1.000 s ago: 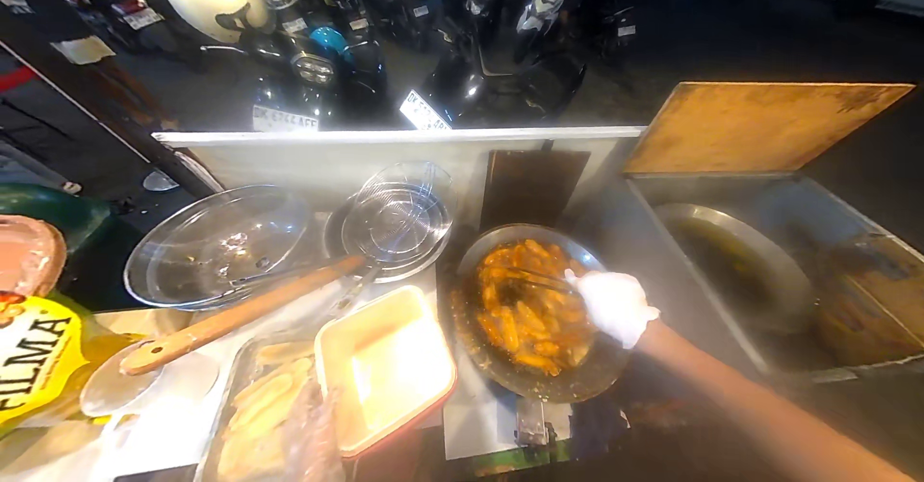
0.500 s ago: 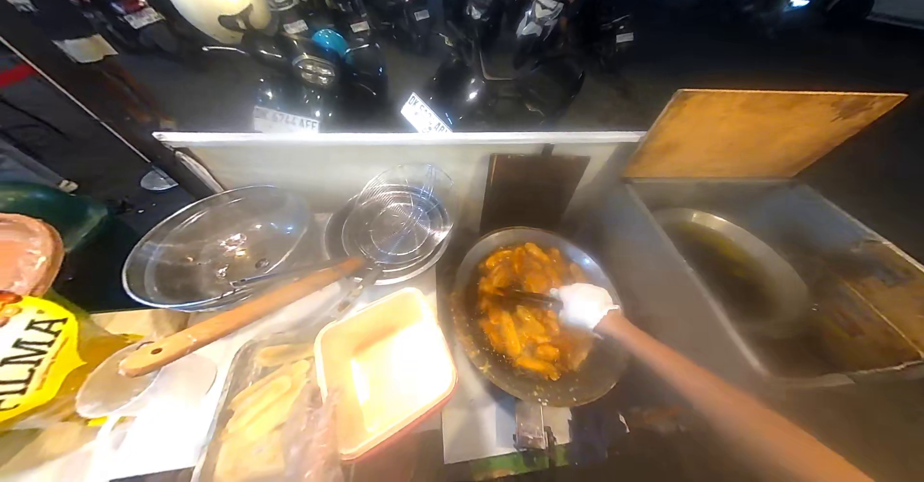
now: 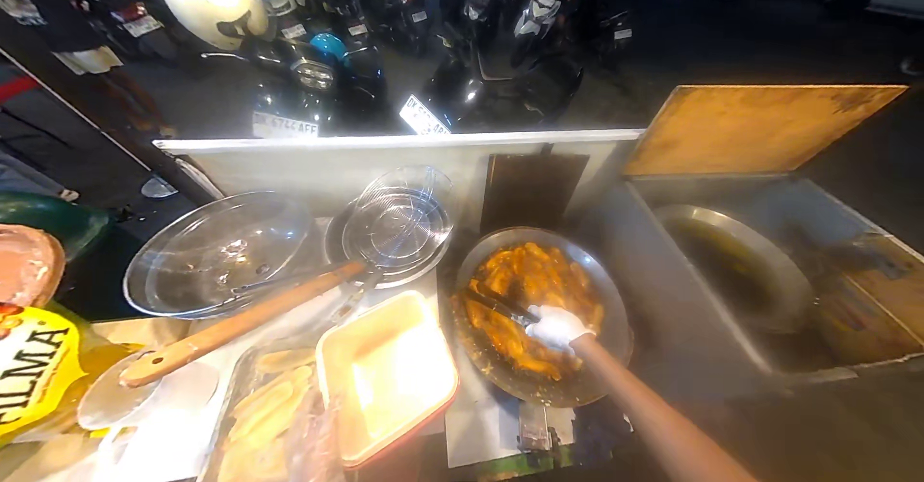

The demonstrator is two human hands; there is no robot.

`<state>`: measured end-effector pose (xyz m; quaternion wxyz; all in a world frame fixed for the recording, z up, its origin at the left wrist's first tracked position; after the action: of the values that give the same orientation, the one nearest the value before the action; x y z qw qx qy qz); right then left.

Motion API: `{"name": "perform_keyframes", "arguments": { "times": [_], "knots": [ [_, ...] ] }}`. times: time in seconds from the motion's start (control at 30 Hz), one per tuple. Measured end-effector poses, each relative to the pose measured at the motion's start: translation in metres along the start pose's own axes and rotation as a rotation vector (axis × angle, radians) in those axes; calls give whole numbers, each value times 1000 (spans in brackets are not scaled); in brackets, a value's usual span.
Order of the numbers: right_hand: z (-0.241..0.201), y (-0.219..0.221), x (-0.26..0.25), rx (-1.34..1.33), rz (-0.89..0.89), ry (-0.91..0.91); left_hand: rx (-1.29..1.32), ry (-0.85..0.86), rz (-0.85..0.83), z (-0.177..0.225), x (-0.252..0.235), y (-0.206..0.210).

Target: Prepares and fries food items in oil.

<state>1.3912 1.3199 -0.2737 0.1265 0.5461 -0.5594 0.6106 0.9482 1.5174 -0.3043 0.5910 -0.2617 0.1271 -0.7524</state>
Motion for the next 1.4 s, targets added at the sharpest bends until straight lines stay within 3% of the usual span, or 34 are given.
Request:
{"name": "perform_keyframes", "arguments": {
  "times": [0.2, 0.4, 0.5, 0.6, 0.7, 0.83, 0.93, 1.13, 1.3, 1.4],
  "knots": [
    [-6, 25, -8, 103, 112, 75, -49, 25, -39, -12, -9, 1],
    [6, 33, 0, 123, 95, 172, 74, 31, 9, -42, -25, 5],
    [36, 27, -10, -87, 82, 104, 16, -33, 3, -36, -19, 3],
    [63, 26, -19, -378, 83, 101, -26, 34, 52, -39, -21, 3],
    [75, 28, -42, -480, 97, 174, -50, -23, -45, -20, -15, 2],
    [76, 43, -74, -576, 87, 120, -28, 7, -65, -12, -11, 3],
    [80, 57, -78, -673, 101, 69, -22, 20, -50, -7, -7, 1],
    [107, 69, -41, -1214, -59, -80, -25, 8, -72, -7, -4, 0],
    [134, 36, -23, -885, 2, -34, 9, 30, -92, -4, -6, 1],
    [140, 9, -17, -473, 78, 56, -43, 13, -65, -5, -7, 0]
  ]
}}
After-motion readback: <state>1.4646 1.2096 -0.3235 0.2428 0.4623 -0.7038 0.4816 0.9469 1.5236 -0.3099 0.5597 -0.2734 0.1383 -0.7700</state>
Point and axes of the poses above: each hand's wrist, its own x-axis away from the middle knuckle, its own y-axis out of the palm, z = x × y, the point moved 7 cm from there along -x, towards the middle knuckle, and after that the axes turned 8 degrees about -z, right-handed, at the moved point
